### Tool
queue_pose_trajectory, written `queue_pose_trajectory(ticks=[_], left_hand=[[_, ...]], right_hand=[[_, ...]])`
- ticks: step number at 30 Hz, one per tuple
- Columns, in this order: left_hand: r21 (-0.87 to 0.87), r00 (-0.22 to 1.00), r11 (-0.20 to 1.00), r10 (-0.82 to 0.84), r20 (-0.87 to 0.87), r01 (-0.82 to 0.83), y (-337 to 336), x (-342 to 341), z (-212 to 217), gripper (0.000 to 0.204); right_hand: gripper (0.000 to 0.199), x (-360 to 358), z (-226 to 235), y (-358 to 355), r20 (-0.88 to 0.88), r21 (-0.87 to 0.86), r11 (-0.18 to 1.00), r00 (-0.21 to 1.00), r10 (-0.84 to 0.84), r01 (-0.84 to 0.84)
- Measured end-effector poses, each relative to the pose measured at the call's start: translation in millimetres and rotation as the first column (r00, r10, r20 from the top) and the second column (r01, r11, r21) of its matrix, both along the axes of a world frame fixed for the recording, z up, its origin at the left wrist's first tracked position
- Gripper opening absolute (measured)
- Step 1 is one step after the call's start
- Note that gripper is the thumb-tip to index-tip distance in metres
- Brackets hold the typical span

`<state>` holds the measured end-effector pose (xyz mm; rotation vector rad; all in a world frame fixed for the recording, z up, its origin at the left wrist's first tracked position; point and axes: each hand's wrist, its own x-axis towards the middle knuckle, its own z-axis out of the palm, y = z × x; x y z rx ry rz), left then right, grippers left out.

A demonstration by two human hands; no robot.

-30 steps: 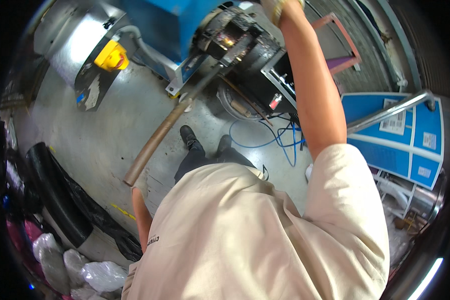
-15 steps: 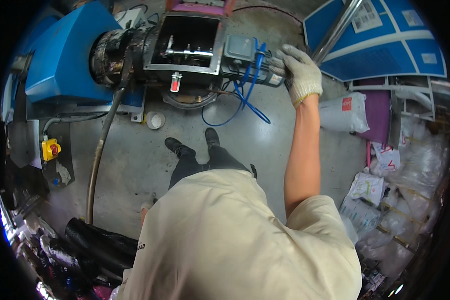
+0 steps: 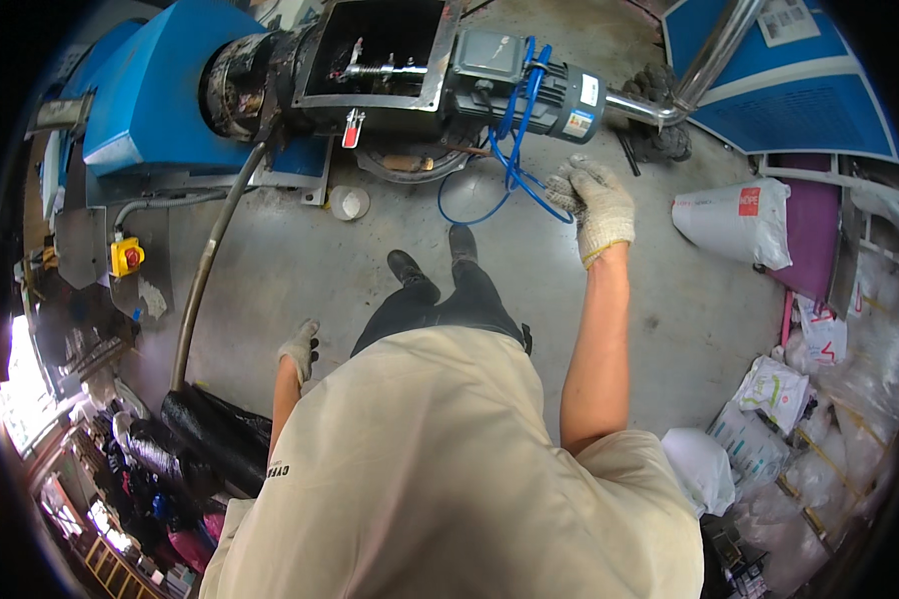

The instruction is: The person puts on a pair of work gloves and proceeds to clean a large blue industrial machine. They wipe the exterior surfaces and the interior of an open compartment using a cloth, focusing on removing residue from the metal parts.

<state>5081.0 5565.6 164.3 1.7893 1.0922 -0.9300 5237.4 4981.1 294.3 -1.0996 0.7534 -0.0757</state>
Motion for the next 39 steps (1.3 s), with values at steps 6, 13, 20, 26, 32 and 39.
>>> queue_pose_trajectory(ticks=[6, 13, 20, 26, 32, 39], left_hand=[[0.052, 0.972, 0.993, 0.114, -0.207, -0.106, 8, -45, -14, 0.074], [0.023, 0.917, 0.960, 0.272, -0.293, -0.278, 22, -131, -42, 0.086], [-0.057, 0.977, 0.991, 0.109, -0.183, -0.121, 96, -215, -152, 0.082], [0.028, 0.919, 0.929, -0.361, -0.155, 0.370, 112, -134, -156, 0.077], [-0.031, 0.776, 0.795, -0.600, -0.197, 0.606, 115, -12, -214, 0.068], [0.072, 0.860, 0.860, -0.494, -0.124, 0.505, 52, 91, -372, 0.080]], right_hand=[[0.029, 0, -2, 56, -0.071, -0.020, 0.976, 0.974, 0.216, -0.218], [0.029, -10, -3, 138, -0.146, -0.047, 0.917, 0.911, 0.385, -0.395], [0.032, -23, -29, 198, -0.233, -0.069, 0.849, 0.836, 0.497, -0.524], [0.033, -51, -59, 197, -0.326, -0.031, 0.879, 0.836, 0.441, -0.475], [0.033, -89, -121, 166, -0.449, -0.051, 0.910, 0.823, 0.348, -0.412], [0.029, -152, -234, 114, -0.681, -0.082, 0.900, 0.684, 0.263, -0.428]])
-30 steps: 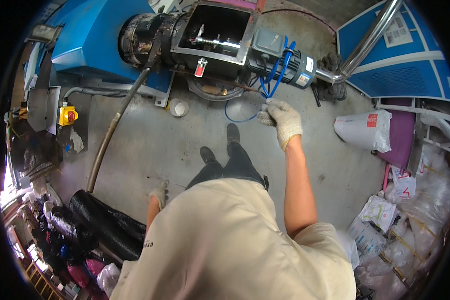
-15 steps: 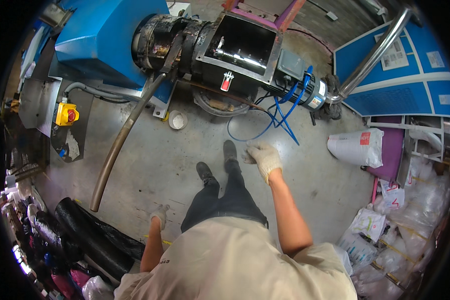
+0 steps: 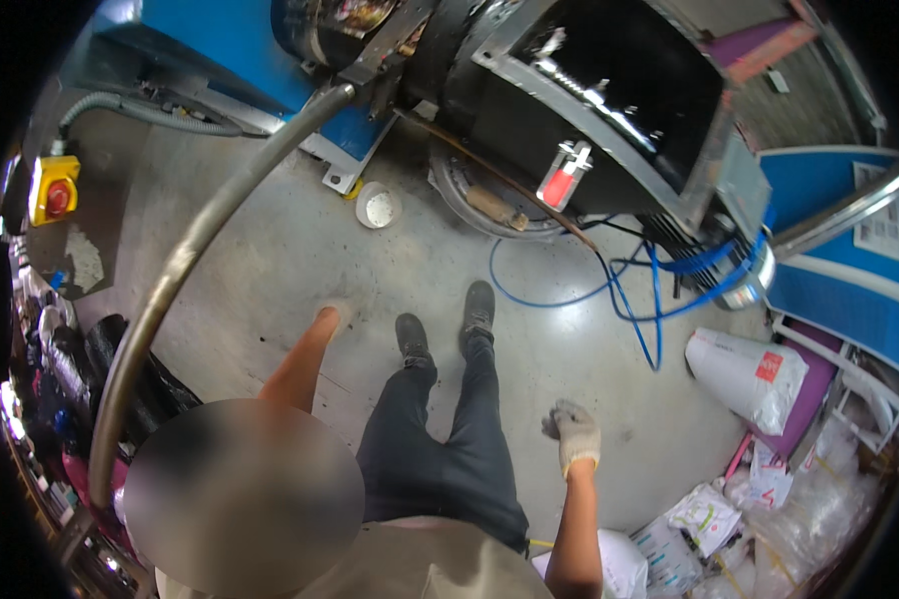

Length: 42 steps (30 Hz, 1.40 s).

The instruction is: The person puts on a pair of work gloves and proceeds to clean a large blue industrial machine. They wipe the exterior surfaces and the interior of an open compartment using a cloth, focusing on removing residue from the metal parts.

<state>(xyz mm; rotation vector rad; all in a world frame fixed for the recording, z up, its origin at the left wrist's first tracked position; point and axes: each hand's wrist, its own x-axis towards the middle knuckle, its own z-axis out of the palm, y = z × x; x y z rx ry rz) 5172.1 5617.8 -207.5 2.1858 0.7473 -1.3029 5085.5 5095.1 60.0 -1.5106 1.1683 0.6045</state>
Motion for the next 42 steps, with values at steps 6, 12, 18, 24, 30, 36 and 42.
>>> queue_pose_trajectory(ticks=[6, 12, 18, 24, 30, 36, 42], left_hand=[[-0.091, 0.901, 0.897, 0.428, -0.068, -0.433, -32, 77, -114, 0.094], [-0.285, 0.306, 0.185, 0.824, -0.476, -0.940, -10, 129, -206, 0.099], [-0.221, 0.032, -0.092, 0.865, -0.500, -0.971, -20, 161, -257, 0.094], [-0.251, 0.298, 0.222, 0.899, -0.322, -0.942, -15, 187, -294, 0.076], [0.208, 0.998, 0.977, -0.055, -0.007, 0.055, -24, 156, -177, 0.060], [0.221, 0.942, 0.973, -0.011, 0.336, -0.067, -54, 56, 69, 0.051], [0.114, 0.877, 0.973, -0.230, 0.423, 0.200, -96, 12, 334, 0.046]], right_hand=[[0.028, -44, -97, -31, -0.084, -0.077, 0.996, 0.996, -0.043, 0.036], [0.025, -46, -172, -53, -0.095, -0.129, 0.991, 0.995, 0.016, -0.028], [0.021, -52, -237, -72, -0.049, -0.141, 0.988, 0.996, -0.075, 0.068], [0.025, -80, -260, -94, -0.091, -0.185, 0.980, 0.992, -0.091, 0.073], [0.029, -14, -167, -45, -0.107, -0.209, 0.977, 0.994, 0.012, -0.034], [0.024, 121, 36, 95, 0.025, -0.299, 0.751, 0.782, 0.623, -0.589], [0.033, 194, 174, 230, 0.244, -0.574, 0.017, -0.151, 0.958, -0.819]])
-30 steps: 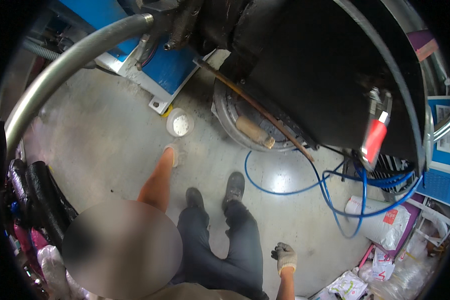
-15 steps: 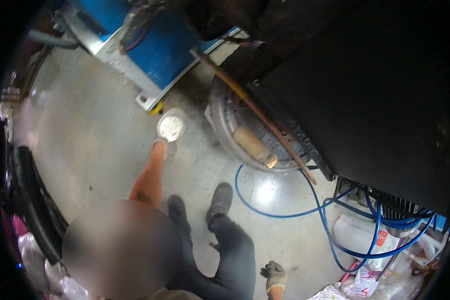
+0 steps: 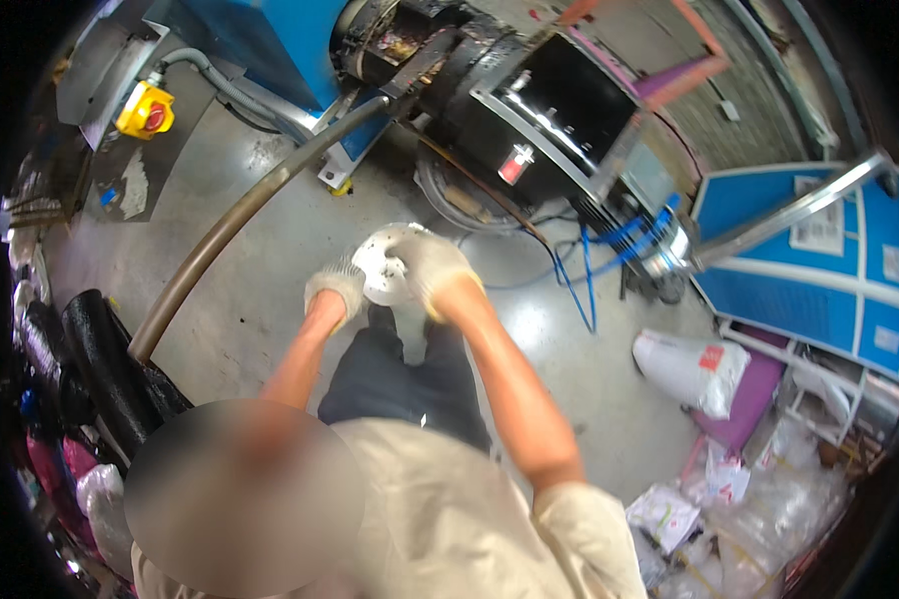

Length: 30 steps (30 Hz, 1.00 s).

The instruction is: The person puts on a pair of work gloves and proceeds to clean a large blue industrial machine. They wipe the exterior surfaces and the interior of an open compartment using a cloth, focusing on removing residue from the metal parts.

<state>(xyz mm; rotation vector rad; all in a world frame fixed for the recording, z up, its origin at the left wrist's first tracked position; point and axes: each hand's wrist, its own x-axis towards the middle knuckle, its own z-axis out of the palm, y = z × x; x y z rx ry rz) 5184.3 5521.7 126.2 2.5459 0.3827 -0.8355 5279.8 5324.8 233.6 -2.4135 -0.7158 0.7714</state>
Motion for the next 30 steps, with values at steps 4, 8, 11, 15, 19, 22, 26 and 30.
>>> queue_pose_trajectory(ticks=[4, 8, 11, 15, 19, 22, 26, 30], left_hand=[[-0.165, 0.977, 0.986, 0.005, 0.212, 0.031, 1, 5, 107, 0.041], [-0.170, 0.944, 0.985, 0.026, 0.329, 0.032, -8, 28, 167, 0.054], [-0.043, 0.931, 0.978, -0.179, 0.317, 0.202, -14, 43, 201, 0.051], [-0.031, 0.891, 0.970, -0.208, 0.403, 0.241, -27, 75, 213, 0.045], [-0.016, 0.870, 0.970, -0.209, 0.446, 0.241, -27, 124, 208, 0.035], [0.051, 0.815, 0.934, -0.333, 0.473, 0.352, -20, 159, 217, 0.034], [-0.167, 0.908, 0.960, -0.146, 0.393, 0.226, -19, 197, 234, 0.030], [0.318, 0.651, 0.847, -0.531, 0.542, 0.426, -11, 237, 253, 0.033]], right_hand=[[0.033, 4, 25, 48, 0.071, -0.411, 0.888, 0.963, 0.259, -0.208], [0.029, -1, 37, 53, 0.284, -0.348, 0.929, 0.929, 0.236, -0.129], [0.030, 13, 35, 42, 0.233, -0.285, 0.953, 0.956, 0.178, -0.107], [0.034, 47, 19, 9, 0.248, -0.199, 0.966, 0.945, 0.213, -0.165], [0.035, 79, 64, 6, 0.197, -0.149, 0.981, 0.968, 0.153, -0.124], [0.032, 113, 111, 3, 0.210, -0.122, 0.979, 0.960, 0.187, -0.164], [0.027, 162, 136, 2, 0.176, -0.032, 0.996, 0.980, 0.087, -0.083], [0.018, 213, 117, 4, 0.230, 0.063, 0.989, 0.967, 0.113, -0.131]])
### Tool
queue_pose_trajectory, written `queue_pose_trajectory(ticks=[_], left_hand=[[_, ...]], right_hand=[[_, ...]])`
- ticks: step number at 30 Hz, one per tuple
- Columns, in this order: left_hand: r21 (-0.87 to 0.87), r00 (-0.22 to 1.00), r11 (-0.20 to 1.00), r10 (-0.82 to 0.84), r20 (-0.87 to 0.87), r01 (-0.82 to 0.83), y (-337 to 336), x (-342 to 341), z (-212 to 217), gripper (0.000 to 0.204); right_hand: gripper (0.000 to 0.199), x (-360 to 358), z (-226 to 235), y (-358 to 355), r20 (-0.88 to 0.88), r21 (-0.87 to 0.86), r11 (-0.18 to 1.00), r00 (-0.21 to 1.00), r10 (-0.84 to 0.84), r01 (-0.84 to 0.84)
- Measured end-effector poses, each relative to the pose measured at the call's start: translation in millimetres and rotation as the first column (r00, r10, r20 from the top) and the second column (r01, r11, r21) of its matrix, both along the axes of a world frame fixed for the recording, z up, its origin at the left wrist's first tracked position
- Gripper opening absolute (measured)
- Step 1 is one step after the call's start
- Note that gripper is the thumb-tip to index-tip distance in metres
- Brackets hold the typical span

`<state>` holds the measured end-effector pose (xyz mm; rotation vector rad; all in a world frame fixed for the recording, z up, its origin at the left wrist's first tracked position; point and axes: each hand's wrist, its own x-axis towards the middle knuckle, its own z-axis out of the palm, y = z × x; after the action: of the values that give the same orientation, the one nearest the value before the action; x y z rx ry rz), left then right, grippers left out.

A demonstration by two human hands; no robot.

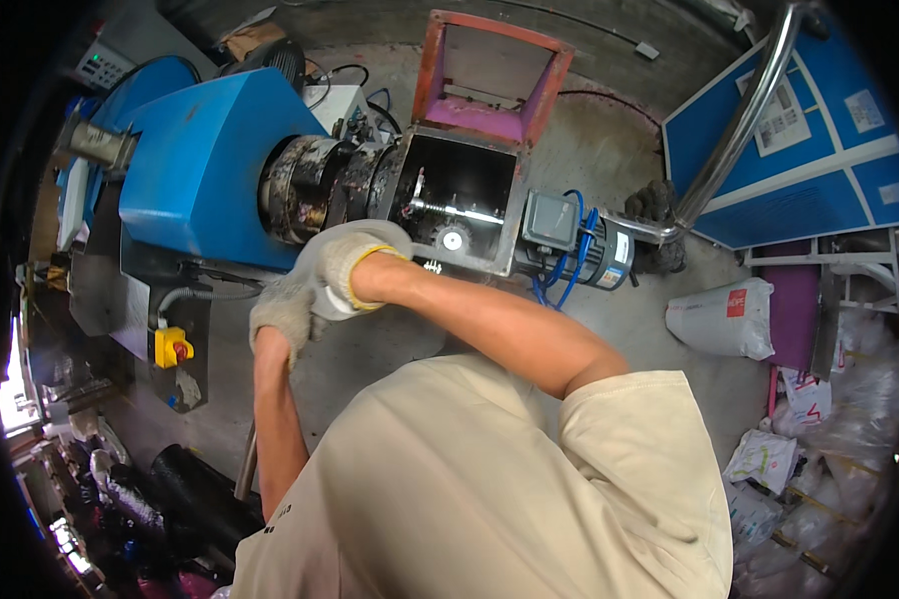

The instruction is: The person puts on a pair of work gloves and proceeds to clean a large blue industrial machine. They wipe the exterior surfaces and the interior of an open compartment using a cloth, focusing on removing residue from the metal parts.

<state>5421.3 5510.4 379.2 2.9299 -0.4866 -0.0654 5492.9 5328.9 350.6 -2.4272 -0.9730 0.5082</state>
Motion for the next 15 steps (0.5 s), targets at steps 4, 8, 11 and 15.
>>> queue_pose_trajectory(ticks=[4, 8, 11, 15], left_hand=[[0.018, 0.937, 0.959, 0.279, -0.210, -0.282, 24, 27, 5, 0.028], [-0.260, 0.568, 0.534, 0.565, -0.599, -0.804, 39, 41, 27, 0.028], [-0.394, 0.473, 0.261, 0.479, -0.740, -0.881, 62, 54, 53, 0.027], [-0.568, 0.586, 0.177, 0.405, -0.702, -0.804, 108, 65, 105, 0.031]], right_hand=[[0.030, 46, 52, 3, -0.119, 0.069, 0.997, 0.991, 0.055, -0.047], [0.032, 94, 73, -25, -0.125, 0.346, 0.935, 0.992, -0.031, 0.073], [0.030, 117, 75, -65, -0.208, 0.454, 0.862, 0.967, -0.146, 0.227], [0.029, 131, 41, -111, -0.579, 0.375, 0.667, 0.724, -0.374, 0.644]])
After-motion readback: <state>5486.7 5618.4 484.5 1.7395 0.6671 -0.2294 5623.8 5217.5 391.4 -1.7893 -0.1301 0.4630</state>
